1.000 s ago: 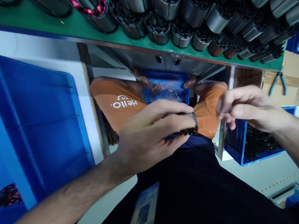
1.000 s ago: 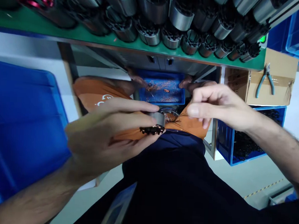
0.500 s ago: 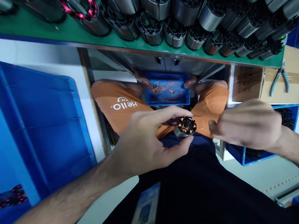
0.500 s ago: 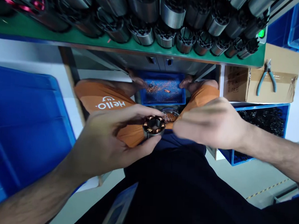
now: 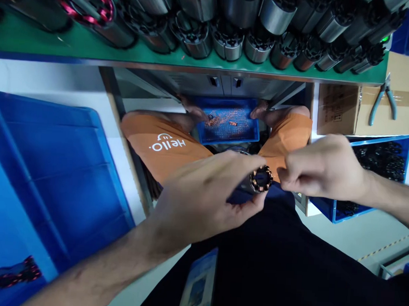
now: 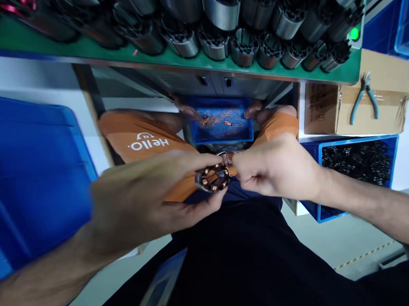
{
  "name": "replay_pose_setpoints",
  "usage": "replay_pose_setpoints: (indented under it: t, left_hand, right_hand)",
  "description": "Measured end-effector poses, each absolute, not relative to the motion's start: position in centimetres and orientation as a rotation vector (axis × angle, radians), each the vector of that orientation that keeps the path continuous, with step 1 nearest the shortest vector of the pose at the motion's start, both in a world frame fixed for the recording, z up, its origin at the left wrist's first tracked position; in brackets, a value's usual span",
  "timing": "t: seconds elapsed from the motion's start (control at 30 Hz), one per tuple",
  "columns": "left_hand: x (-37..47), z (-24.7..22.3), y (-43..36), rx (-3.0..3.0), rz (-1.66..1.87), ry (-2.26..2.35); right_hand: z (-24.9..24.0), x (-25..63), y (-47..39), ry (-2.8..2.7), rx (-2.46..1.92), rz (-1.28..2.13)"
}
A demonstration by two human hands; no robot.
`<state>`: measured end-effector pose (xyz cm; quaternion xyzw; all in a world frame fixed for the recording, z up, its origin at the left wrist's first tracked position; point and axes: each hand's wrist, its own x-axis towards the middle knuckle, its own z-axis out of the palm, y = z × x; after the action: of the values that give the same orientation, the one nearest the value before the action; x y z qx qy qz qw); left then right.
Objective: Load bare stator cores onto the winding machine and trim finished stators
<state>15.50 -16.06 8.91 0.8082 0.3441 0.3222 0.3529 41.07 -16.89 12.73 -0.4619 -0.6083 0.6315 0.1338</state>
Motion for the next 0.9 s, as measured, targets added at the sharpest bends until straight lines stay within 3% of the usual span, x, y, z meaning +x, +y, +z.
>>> replay_pose_setpoints:
  t: [0.13,0.4,0.47,0.7,0.9]
  left_hand:
    - [15.2,8.5,-16.4,2.031,0.767,0.814]
    - [14.9,8.4,-15.5,2.439,1.094,0.594]
    - [15.3,8.4,-15.4,2.496,1.139,0.537]
    - [14.8,7.2,-16.2,2.331,0.965,0.816]
    - [12.2,3.4,-17.4,1.995,0.983,1.100]
  right_hand:
    - [14.2,42.3,-16.3,-1.965,-1.292,1.559]
    - [12.2,42.7,-16.1,-1.161,-1.255,2.497]
    - [11.9,42.0,-16.7,-1.202,-1.248,2.469]
    - [13.4,42.7,-18.6,-2.297,-1.201,1.040]
    - [12.0,57.1,-16.9,-1.759,-2.148,0.446]
